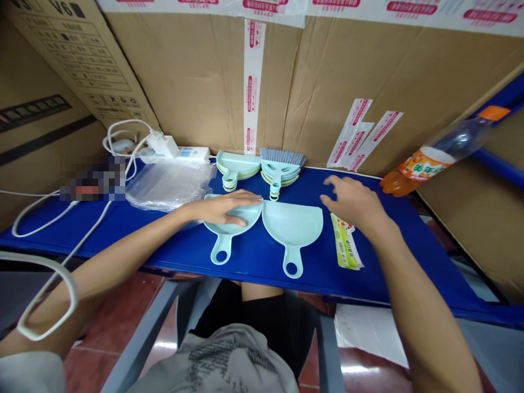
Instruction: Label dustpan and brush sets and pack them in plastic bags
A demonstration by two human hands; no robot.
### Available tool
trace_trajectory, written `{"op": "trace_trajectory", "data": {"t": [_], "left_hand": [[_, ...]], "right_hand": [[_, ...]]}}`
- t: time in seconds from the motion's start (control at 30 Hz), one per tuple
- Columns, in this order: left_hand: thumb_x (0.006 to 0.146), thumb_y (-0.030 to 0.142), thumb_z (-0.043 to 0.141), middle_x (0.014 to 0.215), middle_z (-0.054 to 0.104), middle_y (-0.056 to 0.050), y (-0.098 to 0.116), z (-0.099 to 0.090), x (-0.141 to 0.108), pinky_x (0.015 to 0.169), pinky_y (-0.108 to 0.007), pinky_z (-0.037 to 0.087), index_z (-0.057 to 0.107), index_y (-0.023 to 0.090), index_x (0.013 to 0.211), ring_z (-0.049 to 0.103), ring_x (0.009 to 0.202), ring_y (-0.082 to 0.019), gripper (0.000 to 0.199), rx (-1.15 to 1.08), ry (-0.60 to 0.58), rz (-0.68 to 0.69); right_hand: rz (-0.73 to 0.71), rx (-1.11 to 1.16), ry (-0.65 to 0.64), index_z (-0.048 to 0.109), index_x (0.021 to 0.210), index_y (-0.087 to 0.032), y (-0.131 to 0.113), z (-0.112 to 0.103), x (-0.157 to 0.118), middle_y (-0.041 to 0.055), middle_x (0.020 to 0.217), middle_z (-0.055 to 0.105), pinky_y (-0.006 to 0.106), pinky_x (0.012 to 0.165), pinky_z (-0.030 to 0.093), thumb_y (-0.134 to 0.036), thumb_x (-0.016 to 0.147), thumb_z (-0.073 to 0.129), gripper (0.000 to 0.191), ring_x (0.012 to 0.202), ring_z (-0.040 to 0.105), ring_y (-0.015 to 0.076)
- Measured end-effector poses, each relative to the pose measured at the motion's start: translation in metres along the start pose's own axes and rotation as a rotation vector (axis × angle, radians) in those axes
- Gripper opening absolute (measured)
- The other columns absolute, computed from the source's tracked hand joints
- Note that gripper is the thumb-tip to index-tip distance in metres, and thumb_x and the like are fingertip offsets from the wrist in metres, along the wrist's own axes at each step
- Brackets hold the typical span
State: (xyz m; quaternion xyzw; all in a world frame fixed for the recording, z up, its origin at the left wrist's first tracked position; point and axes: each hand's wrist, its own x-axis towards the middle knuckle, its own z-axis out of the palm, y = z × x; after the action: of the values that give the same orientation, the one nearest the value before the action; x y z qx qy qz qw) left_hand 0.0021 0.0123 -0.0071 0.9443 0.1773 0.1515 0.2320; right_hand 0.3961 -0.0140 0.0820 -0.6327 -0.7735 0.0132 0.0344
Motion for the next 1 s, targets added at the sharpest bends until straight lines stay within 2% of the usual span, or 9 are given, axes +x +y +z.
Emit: {"op": "trace_trajectory", "data": {"t": [0.07, 0.13, 0.2, 0.27, 0.37, 0.57, 0.73, 0.87, 1.0], "left_hand": [[0.103, 0.05, 0.073, 0.174, 0.047, -0.02, 0.0, -0.001, -0.001, 0.13, -0.062, 0.036, 0.047, 0.024, 0.17, 0.042, 0.161, -0.038, 0.077, 0.018, -0.006, -0.007], [0.102, 0.052, 0.074, 0.174, 0.047, -0.019, 0.0, -0.002, -0.002, 0.13, -0.063, 0.036, 0.047, 0.027, 0.17, 0.043, 0.161, -0.038, 0.077, 0.042, -0.003, -0.017], [0.101, 0.054, 0.075, 0.174, 0.047, -0.018, 0.0, -0.003, -0.003, 0.13, -0.062, 0.036, 0.046, 0.027, 0.17, 0.043, 0.161, -0.038, 0.08, 0.051, 0.012, -0.02], [0.1, 0.054, 0.075, 0.172, 0.049, -0.019, -0.001, -0.003, -0.004, 0.13, -0.062, 0.037, 0.046, 0.026, 0.171, 0.044, 0.16, -0.037, 0.082, 0.047, 0.018, -0.015], [0.099, 0.054, 0.076, 0.171, 0.05, -0.02, 0.001, -0.003, -0.003, 0.13, -0.061, 0.037, 0.047, 0.023, 0.17, 0.044, 0.159, -0.038, 0.083, 0.044, 0.011, -0.022], [0.098, 0.049, 0.079, 0.171, 0.051, -0.018, 0.003, -0.006, -0.002, 0.13, -0.061, 0.036, 0.05, 0.025, 0.169, 0.045, 0.158, -0.038, 0.08, 0.041, 0.005, -0.036], [0.097, 0.05, 0.08, 0.171, 0.052, -0.018, 0.006, -0.006, -0.002, 0.129, -0.062, 0.037, 0.052, 0.026, 0.168, 0.046, 0.156, -0.039, 0.079, 0.064, 0.0, -0.023], [0.098, 0.051, 0.078, 0.17, 0.053, -0.016, 0.008, -0.005, -0.003, 0.127, -0.061, 0.04, 0.054, 0.029, 0.166, 0.049, 0.153, -0.039, 0.076, 0.076, 0.018, -0.017], [0.098, 0.053, 0.078, 0.169, 0.055, -0.015, 0.008, -0.006, -0.002, 0.127, -0.06, 0.039, 0.056, 0.028, 0.165, 0.049, 0.153, -0.039, 0.075, 0.072, 0.022, -0.026]], "right_hand": [[-0.131, 0.118, -0.158, 0.068, 0.125, -0.025, -0.014, -0.004, 0.023, 0.0118, 0.109, 0.077, 0.045, 0.089, 0.055, -0.067, 0.09, 0.063, 0.055, 0.102, 0.073, 0.0341], [-0.276, 0.185, -0.381, 0.069, 0.116, -0.025, -0.026, 0.001, 0.041, 0.0094, 0.104, 0.077, 0.041, 0.085, 0.054, -0.071, 0.076, 0.077, 0.061, 0.096, 0.073, 0.0312], [-0.356, 0.183, -0.449, 0.068, 0.107, -0.025, -0.033, 0.011, 0.049, 0.0098, 0.101, 0.075, 0.04, 0.083, 0.052, -0.071, 0.065, 0.085, 0.065, 0.096, 0.07, 0.0315], [-0.381, 0.179, -0.415, 0.066, 0.102, -0.024, -0.032, 0.023, 0.048, 0.0102, 0.102, 0.071, 0.039, 0.083, 0.05, -0.07, 0.061, 0.085, 0.065, 0.097, 0.067, 0.0319], [-0.363, 0.214, -0.388, 0.065, 0.103, -0.023, -0.025, 0.033, 0.04, 0.0104, 0.104, 0.068, 0.039, 0.086, 0.048, -0.07, 0.064, 0.083, 0.063, 0.1, 0.064, 0.0314], [-0.337, 0.232, -0.374, 0.067, 0.1, -0.024, -0.015, 0.03, 0.037, 0.0083, 0.103, 0.067, 0.039, 0.086, 0.047, -0.068, 0.066, 0.083, 0.058, 0.099, 0.063, 0.0303], [-0.336, 0.246, -0.392, 0.067, 0.091, -0.025, -0.01, 0.03, 0.04, 0.0052, 0.093, 0.067, 0.037, 0.08, 0.047, -0.066, 0.069, 0.083, 0.05, 0.09, 0.062, 0.026], [-0.375, 0.28, -0.396, 0.066, 0.088, -0.025, -0.01, 0.03, 0.039, 0.0037, 0.089, 0.065, 0.036, 0.078, 0.046, -0.07, 0.071, 0.082, 0.051, 0.088, 0.061, 0.0246], [-0.407, 0.304, -0.407, 0.067, 0.092, -0.024, -0.015, 0.03, 0.038, 0.0047, 0.092, 0.064, 0.037, 0.081, 0.047, -0.07, 0.073, 0.08, 0.051, 0.091, 0.06, 0.0255]]}}
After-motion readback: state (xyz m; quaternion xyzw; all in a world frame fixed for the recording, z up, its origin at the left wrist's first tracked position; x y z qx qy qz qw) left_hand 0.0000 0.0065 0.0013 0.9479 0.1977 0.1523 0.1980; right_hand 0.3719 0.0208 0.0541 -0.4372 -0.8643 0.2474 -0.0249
